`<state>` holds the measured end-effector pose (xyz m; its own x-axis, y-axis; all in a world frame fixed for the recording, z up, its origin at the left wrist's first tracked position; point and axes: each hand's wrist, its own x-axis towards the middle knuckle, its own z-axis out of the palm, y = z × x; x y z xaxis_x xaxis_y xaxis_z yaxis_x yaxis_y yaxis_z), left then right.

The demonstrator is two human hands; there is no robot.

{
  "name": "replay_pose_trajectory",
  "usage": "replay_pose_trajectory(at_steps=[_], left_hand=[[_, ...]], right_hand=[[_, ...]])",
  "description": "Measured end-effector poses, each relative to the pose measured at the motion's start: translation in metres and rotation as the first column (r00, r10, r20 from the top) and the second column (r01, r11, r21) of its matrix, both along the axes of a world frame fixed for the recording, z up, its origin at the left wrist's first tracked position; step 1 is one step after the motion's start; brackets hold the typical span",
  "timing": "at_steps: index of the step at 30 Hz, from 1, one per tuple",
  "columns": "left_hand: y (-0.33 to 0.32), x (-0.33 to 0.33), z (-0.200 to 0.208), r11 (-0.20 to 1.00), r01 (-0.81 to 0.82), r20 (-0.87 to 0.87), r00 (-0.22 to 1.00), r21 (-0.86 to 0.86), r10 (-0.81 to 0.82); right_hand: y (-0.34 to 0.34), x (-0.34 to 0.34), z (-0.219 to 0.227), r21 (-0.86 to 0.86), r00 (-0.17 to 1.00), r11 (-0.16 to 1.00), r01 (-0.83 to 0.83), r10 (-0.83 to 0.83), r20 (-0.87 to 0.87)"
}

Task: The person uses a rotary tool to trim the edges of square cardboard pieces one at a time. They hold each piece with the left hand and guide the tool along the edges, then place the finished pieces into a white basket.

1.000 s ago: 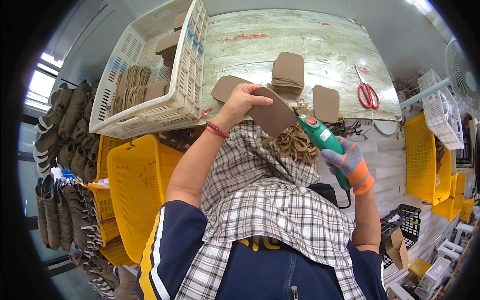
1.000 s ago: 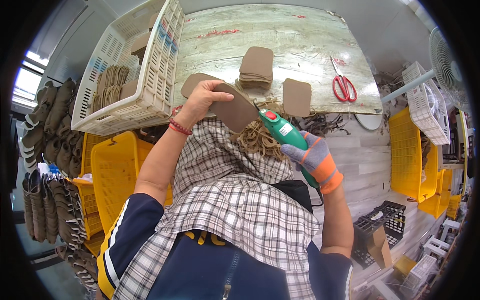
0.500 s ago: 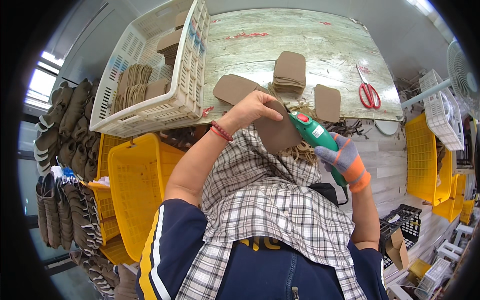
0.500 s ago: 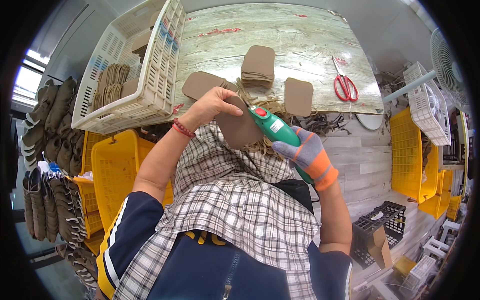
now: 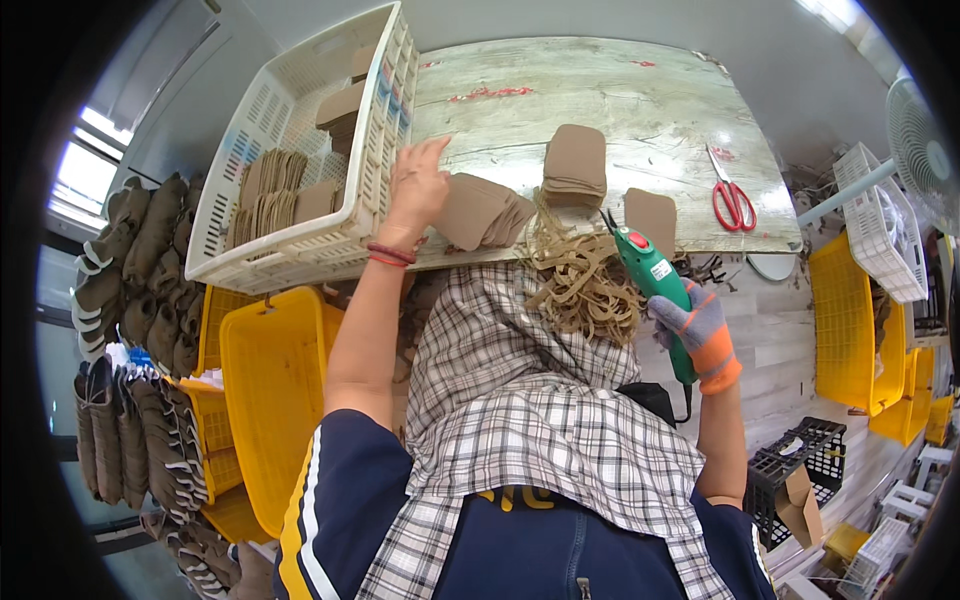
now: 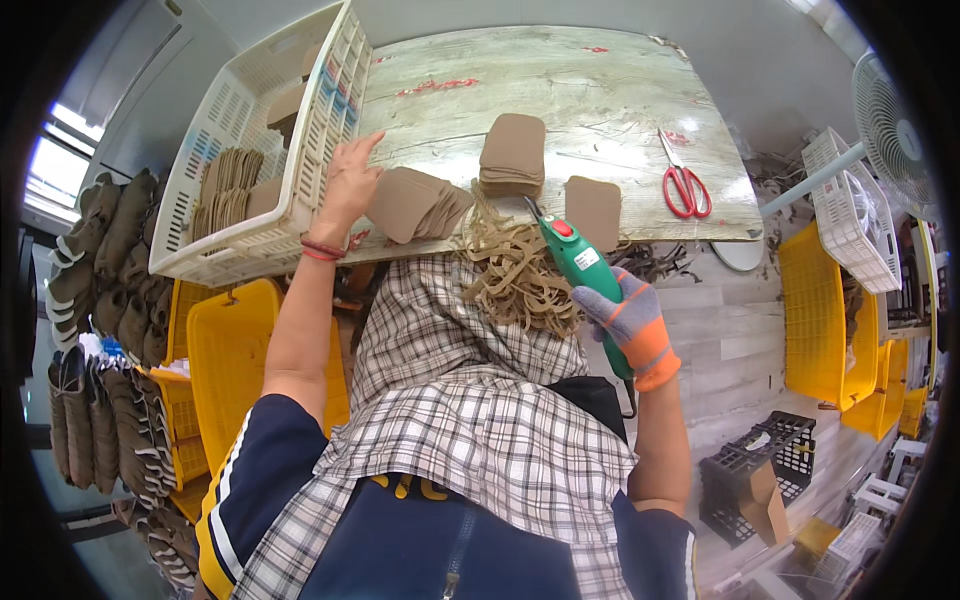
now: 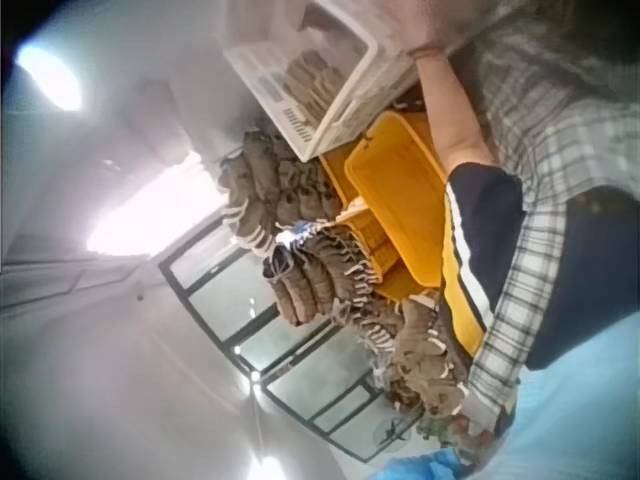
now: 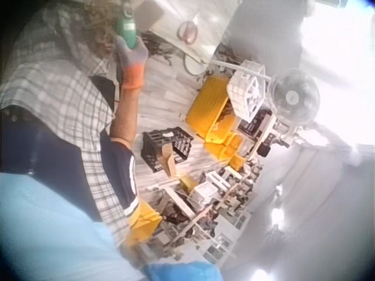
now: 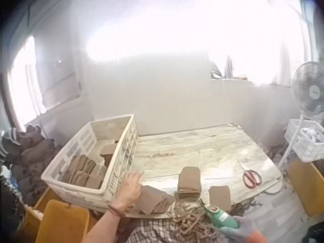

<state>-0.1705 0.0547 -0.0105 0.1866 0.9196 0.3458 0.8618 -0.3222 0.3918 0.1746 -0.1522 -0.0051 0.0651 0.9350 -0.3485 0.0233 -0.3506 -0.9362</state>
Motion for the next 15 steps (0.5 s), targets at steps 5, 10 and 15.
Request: replay_pose_trajectory(at_steps=[5, 10, 15], left_hand=[[0.05, 0.106, 0.002, 0.78, 0.583, -0.493, 0.759, 0.226, -0.425], [0.097, 0.148, -0.008, 0.614, 0.763, -0.715, 0.313, -0.202, -0.625], [0.104, 0.164, 0.013, 0.666, 0.6, -0.552, 0.404, -0.442, -0.73]], right_hand=[[-0.007, 0.006, -0.009, 0.015, 0.996, 0.997, 0.081, -0.081, 0.024], [-0.013, 0.005, -0.01, 0.023, 0.997, 0.998, 0.064, -0.065, 0.044], [-0.018, 0.013, -0.019, -0.006, 0.991, 0.991, 0.133, -0.132, 0.034]])
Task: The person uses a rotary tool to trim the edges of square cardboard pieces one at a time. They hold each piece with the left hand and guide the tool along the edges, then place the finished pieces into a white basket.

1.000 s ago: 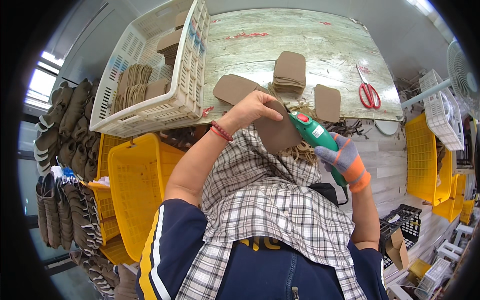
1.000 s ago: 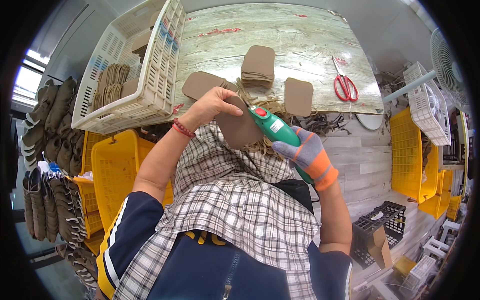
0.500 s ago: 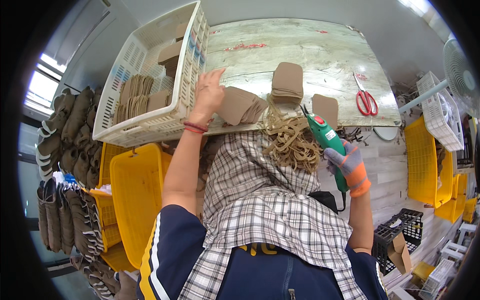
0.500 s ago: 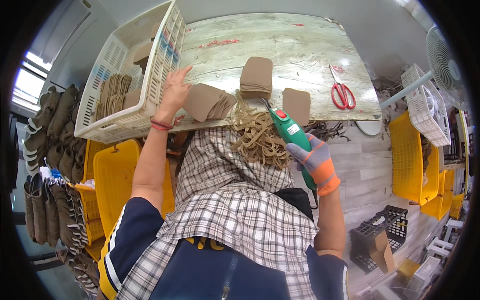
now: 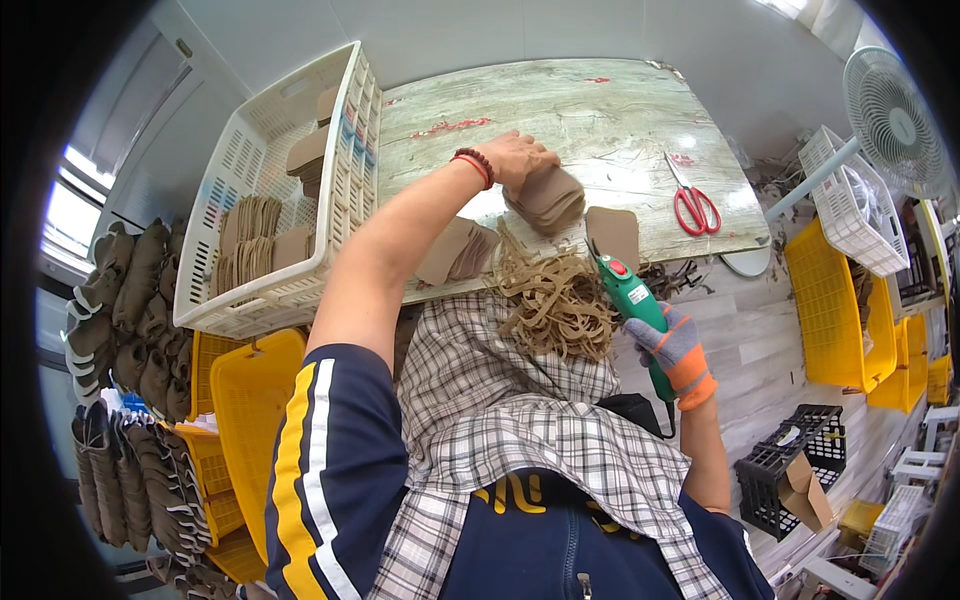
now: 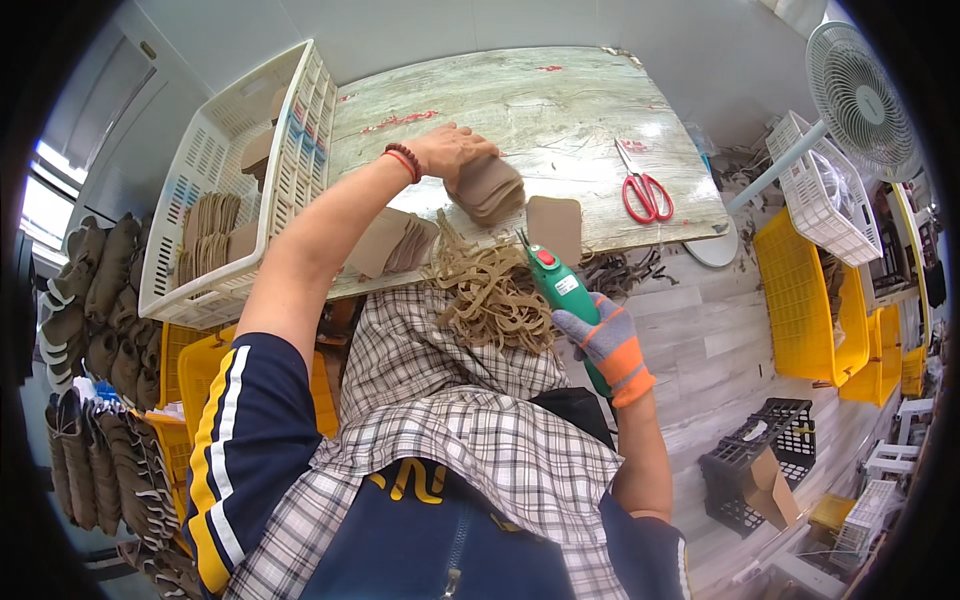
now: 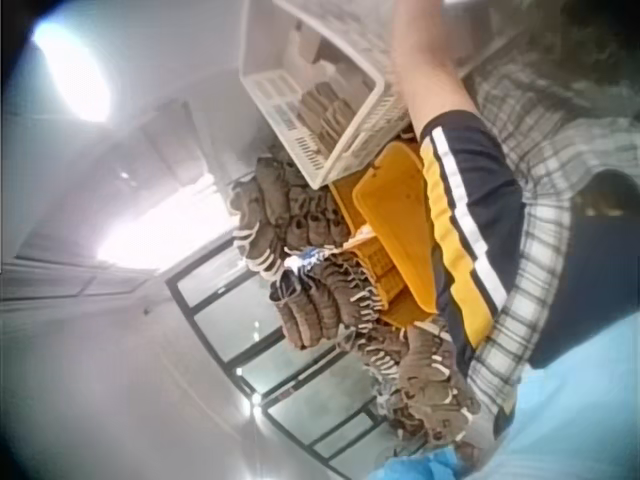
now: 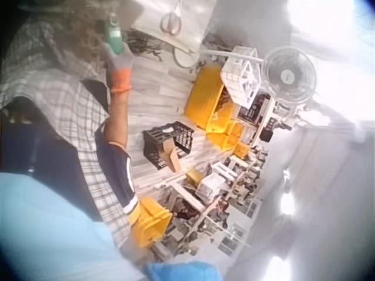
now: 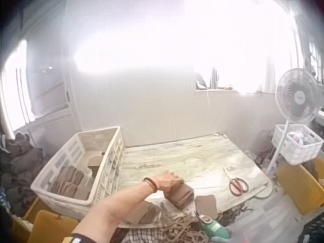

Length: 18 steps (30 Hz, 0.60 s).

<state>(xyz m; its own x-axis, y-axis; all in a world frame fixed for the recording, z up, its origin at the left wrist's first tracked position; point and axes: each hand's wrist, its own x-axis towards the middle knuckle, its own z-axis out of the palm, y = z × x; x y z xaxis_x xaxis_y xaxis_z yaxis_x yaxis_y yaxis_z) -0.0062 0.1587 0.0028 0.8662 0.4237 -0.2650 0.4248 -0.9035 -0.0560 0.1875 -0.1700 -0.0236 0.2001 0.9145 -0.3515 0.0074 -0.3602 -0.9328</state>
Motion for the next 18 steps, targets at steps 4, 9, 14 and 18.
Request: replay_pose_trajectory(at_steps=[4, 9, 14, 18], left_hand=[[-0.027, -0.007, -0.008, 0.91, -0.397, 0.176, 0.893, -0.121, 0.413], [-0.06, -0.03, -0.054, 0.803, -0.595, 0.748, 0.526, -0.015, 0.404], [-0.083, -0.031, -0.063, 0.597, -0.315, 0.636, -0.028, -0.738, 0.771], [-0.121, -0.016, -0.047, 0.289, 0.664, -0.023, -0.419, -0.69, 0.908]], right_hand=[[0.001, 0.005, -0.003, 0.013, 1.0, 1.0, 0.029, -0.029, -0.009], [0.008, 0.004, -0.007, 0.016, 0.999, 1.0, 0.011, -0.011, 0.034], [0.012, -0.005, 0.001, 0.038, 0.999, 0.999, 0.023, -0.025, 0.044], [0.019, -0.017, 0.013, 0.105, 0.996, 0.994, 0.044, -0.053, 0.078]])
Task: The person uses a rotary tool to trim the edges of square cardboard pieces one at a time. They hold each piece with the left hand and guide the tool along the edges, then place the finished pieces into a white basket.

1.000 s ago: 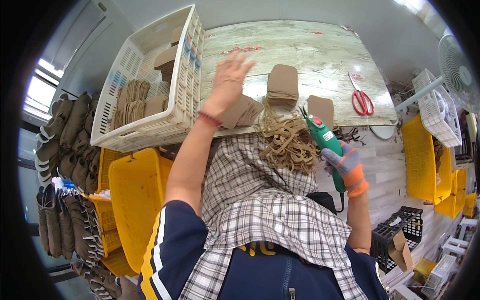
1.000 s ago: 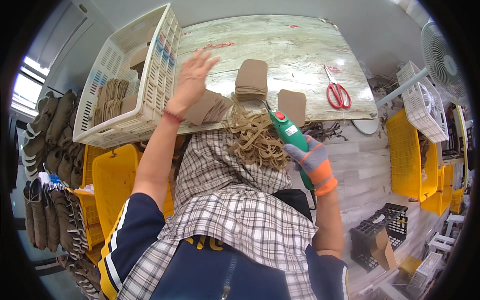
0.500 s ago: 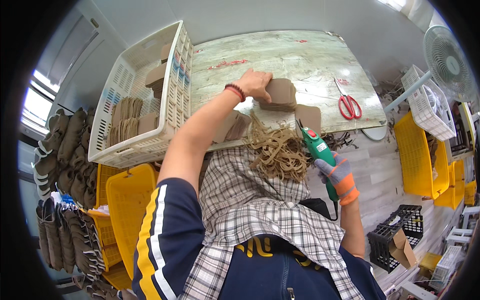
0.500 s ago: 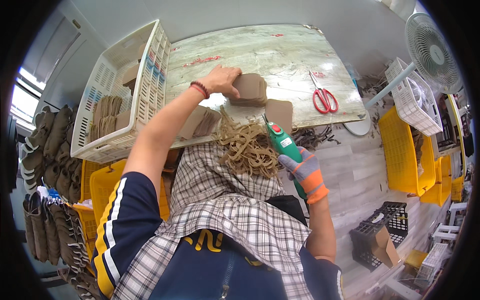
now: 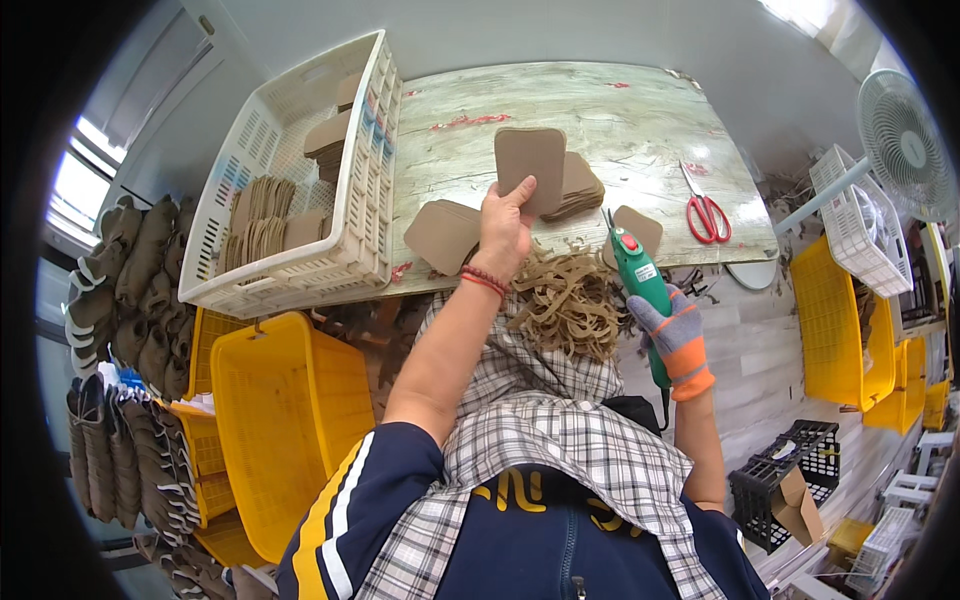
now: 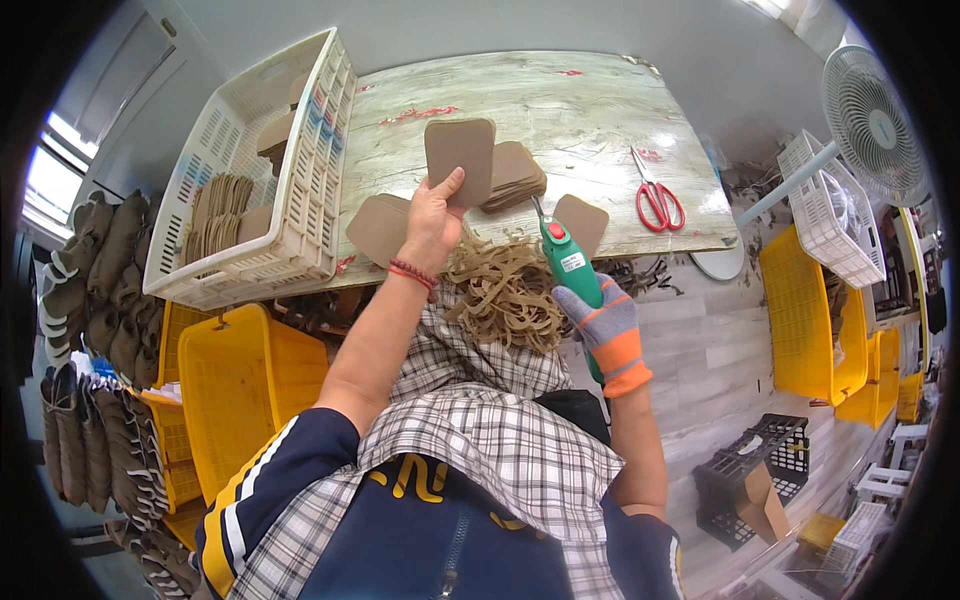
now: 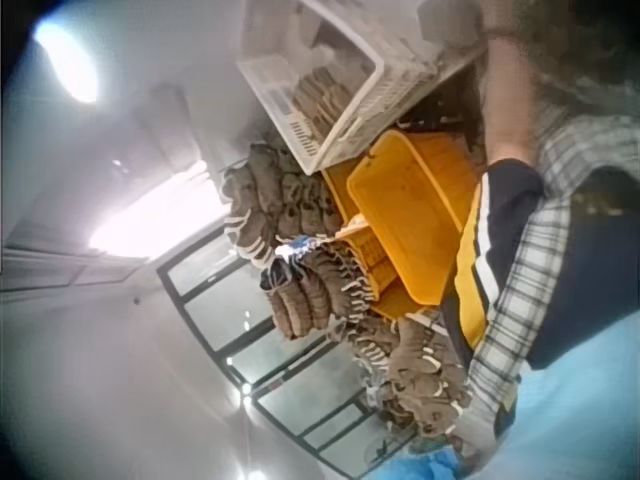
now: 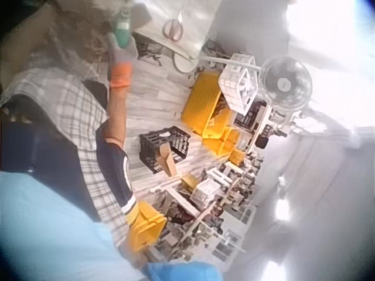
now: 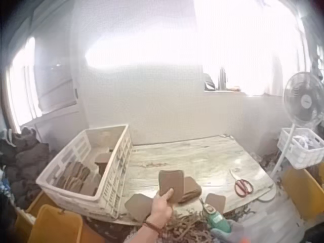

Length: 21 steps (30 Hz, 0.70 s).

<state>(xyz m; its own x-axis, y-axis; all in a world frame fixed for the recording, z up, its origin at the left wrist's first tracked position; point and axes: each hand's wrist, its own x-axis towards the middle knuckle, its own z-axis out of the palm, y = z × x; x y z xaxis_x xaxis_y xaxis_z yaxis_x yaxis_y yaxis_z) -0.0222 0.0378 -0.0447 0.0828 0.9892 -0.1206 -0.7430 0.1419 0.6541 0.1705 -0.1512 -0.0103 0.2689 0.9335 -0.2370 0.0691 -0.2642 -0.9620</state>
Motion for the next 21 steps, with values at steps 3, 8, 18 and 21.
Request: replay_pose_trajectory(at_steps=[3, 8, 18, 21], left_hand=[[-0.021, 0.014, 0.012, 0.999, 0.003, 0.324, 0.946, -0.043, 0.011], [-0.03, 0.029, 0.021, 0.997, 0.055, 0.573, 0.82, -0.062, -0.01], [-0.038, 0.043, 0.017, 0.989, 0.139, 0.655, 0.752, -0.043, -0.077], [-0.043, 0.046, 0.014, 0.99, 0.133, 0.632, 0.771, -0.041, -0.078]], right_hand=[[0.004, -0.012, 0.012, 0.023, 0.997, 1.0, 0.017, -0.019, 0.079], [0.003, -0.024, 0.027, 0.058, 0.998, 0.998, 0.038, -0.041, 0.047], [0.004, -0.026, 0.037, 0.077, 0.999, 0.997, 0.023, -0.026, 0.044], [0.005, -0.026, 0.039, 0.069, 0.998, 0.997, 0.028, -0.032, 0.057]])
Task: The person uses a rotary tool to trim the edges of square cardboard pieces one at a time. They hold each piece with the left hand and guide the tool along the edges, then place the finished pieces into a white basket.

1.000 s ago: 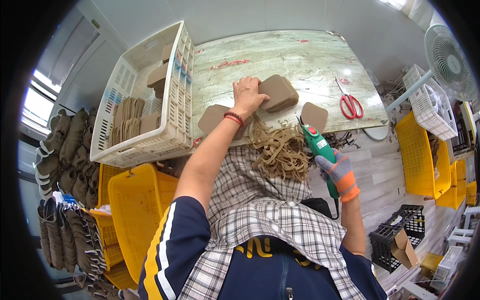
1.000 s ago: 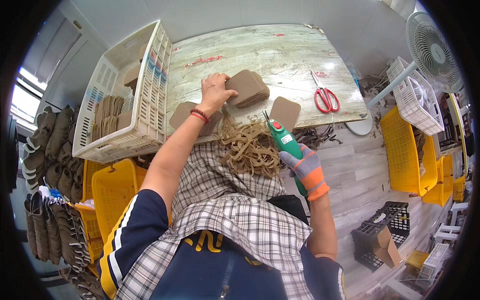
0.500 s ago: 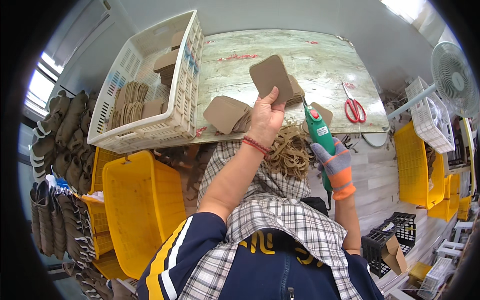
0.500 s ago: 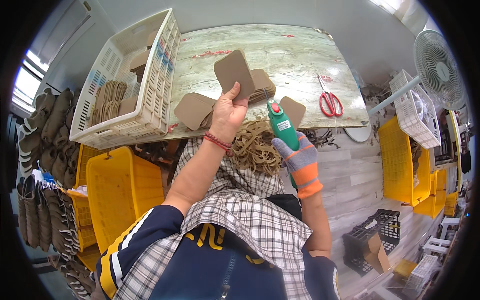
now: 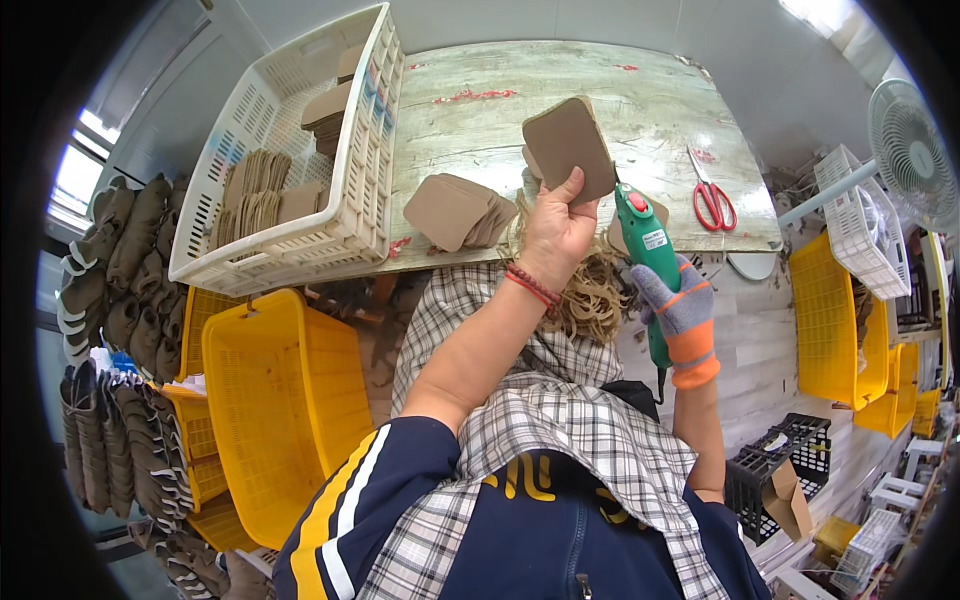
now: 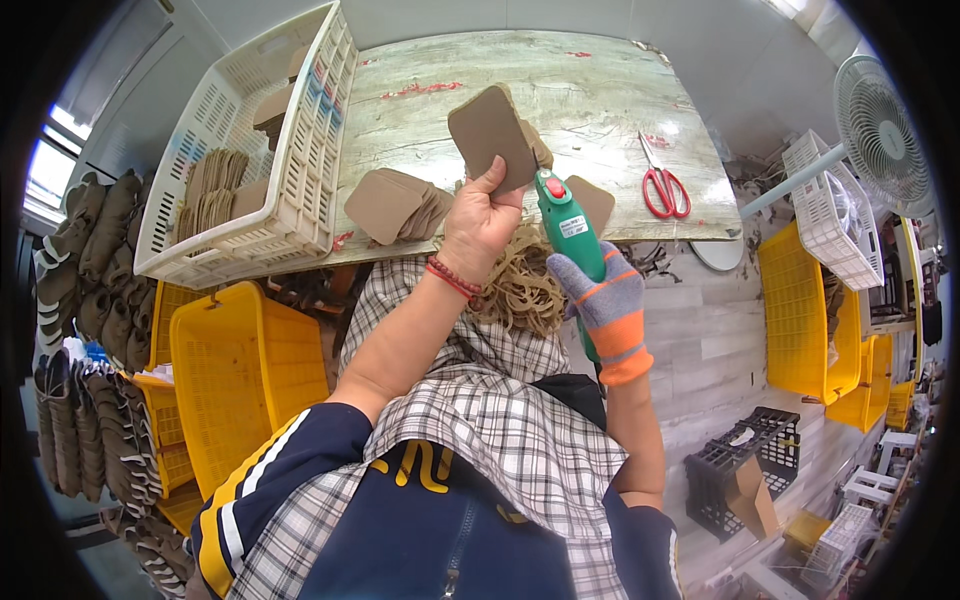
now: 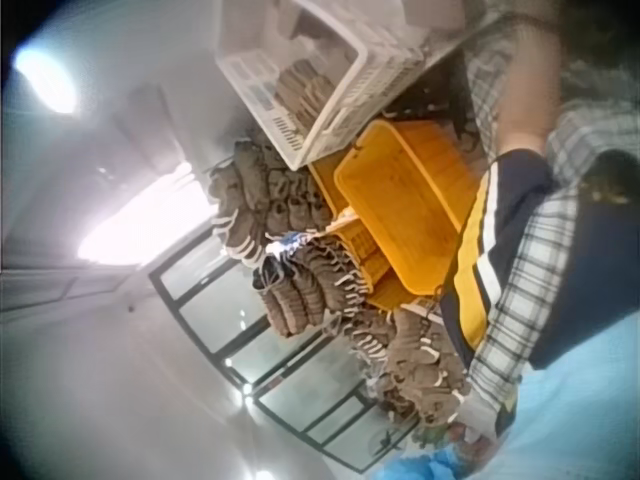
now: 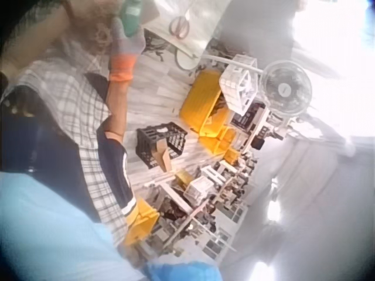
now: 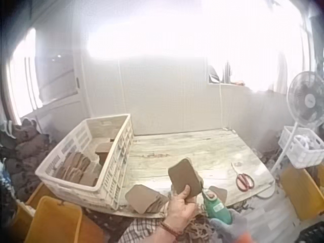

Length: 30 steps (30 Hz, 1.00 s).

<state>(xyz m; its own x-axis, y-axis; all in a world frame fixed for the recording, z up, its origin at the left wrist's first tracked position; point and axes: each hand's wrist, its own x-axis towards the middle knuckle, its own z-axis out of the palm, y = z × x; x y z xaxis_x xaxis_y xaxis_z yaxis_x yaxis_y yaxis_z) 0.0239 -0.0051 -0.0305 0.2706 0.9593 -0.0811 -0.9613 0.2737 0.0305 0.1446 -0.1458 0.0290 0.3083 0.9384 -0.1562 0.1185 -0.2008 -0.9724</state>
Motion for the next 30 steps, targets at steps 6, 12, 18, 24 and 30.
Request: replay_pose_trajectory(at_steps=[6, 12, 18, 24, 30], left_hand=[[-0.018, 0.005, -0.002, 0.998, 0.053, -0.105, 0.993, 0.04, -0.048], [-0.026, 0.007, -0.021, 0.992, 0.105, -0.176, 0.98, 0.074, -0.091], [-0.025, -0.011, -0.025, 0.973, 0.131, -0.411, 0.911, 0.191, -0.042], [-0.003, -0.051, -0.026, 0.913, 0.241, -0.62, 0.784, 0.329, 0.017], [0.016, -0.085, -0.019, 0.854, 0.418, -0.803, 0.596, 0.311, 0.0]], right_hand=[[0.006, 0.004, 0.0, 0.021, 1.0, 1.0, 0.022, -0.022, -0.001], [0.011, 0.008, 0.006, 0.03, 0.999, 0.999, 0.041, -0.041, -0.007], [0.009, 0.021, 0.009, 0.018, 1.0, 1.0, 0.002, -0.001, -0.02], [-0.005, 0.04, 0.014, -0.077, 0.996, 0.993, -0.09, 0.09, 0.001], [-0.016, 0.046, 0.009, -0.106, 0.984, 0.98, -0.171, 0.176, 0.038]])
